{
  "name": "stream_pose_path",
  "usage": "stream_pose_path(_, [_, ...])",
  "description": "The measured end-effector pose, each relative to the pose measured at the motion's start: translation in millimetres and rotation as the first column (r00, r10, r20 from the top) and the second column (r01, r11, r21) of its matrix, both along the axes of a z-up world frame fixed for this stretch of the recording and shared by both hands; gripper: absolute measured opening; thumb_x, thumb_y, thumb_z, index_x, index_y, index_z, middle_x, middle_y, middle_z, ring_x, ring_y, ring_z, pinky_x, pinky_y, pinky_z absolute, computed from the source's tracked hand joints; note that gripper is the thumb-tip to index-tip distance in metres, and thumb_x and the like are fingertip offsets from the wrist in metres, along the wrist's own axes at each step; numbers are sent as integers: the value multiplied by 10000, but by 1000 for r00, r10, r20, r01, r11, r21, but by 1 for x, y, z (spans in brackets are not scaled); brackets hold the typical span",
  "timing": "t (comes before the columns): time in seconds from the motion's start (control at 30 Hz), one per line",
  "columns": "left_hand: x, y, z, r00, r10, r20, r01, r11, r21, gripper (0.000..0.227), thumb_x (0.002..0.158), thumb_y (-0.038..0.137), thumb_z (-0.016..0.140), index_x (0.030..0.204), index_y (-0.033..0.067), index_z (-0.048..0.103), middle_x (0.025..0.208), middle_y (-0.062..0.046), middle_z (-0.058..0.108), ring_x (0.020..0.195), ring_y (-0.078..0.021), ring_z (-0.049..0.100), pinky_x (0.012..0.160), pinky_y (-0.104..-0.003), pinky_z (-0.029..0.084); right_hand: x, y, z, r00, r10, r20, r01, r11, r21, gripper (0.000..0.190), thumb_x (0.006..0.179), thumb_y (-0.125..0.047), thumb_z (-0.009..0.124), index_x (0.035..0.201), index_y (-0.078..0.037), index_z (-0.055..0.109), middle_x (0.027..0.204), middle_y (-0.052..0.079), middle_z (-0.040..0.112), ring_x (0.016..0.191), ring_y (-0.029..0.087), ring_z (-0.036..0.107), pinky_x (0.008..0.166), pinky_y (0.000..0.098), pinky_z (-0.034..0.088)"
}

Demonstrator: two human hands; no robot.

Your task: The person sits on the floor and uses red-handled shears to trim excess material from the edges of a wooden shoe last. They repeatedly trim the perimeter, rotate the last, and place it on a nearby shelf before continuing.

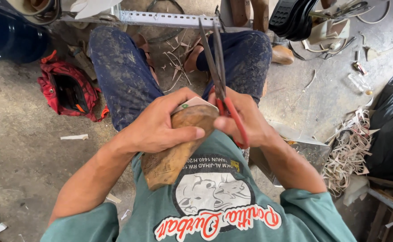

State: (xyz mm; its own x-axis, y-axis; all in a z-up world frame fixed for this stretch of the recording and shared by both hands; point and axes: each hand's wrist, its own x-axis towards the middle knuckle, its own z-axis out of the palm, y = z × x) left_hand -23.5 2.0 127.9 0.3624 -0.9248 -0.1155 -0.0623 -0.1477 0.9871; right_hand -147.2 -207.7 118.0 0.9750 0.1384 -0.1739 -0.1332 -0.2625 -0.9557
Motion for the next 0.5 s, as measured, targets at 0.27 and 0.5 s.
stream_pose_path(0.27, [4, 25, 18, 993, 85, -78, -93, 991, -101, 337, 877, 258, 720, 1127, 40, 660, 1063, -68, 688, 919, -169, 654, 836, -303, 522, -27, -14, 4, 983, 118, 142, -69, 948, -310, 633, 902, -707, 452, 898, -74, 470, 790, 22, 456, 603, 146, 420, 532, 313, 399])
stream_pose_path(0.5, [-2, 27, 15, 1000, 28, 4, -26, 983, -182, 410, 880, 276, 749, 1193, 43, 624, 1177, -104, 717, 1058, -239, 729, 937, -358, 552, -21, -4, 24, 970, 201, 139, -122, 893, -434, 648, 855, -695, 573, 1030, -73, 526, 805, 41, 483, 570, 222, 460, 545, 370, 398])
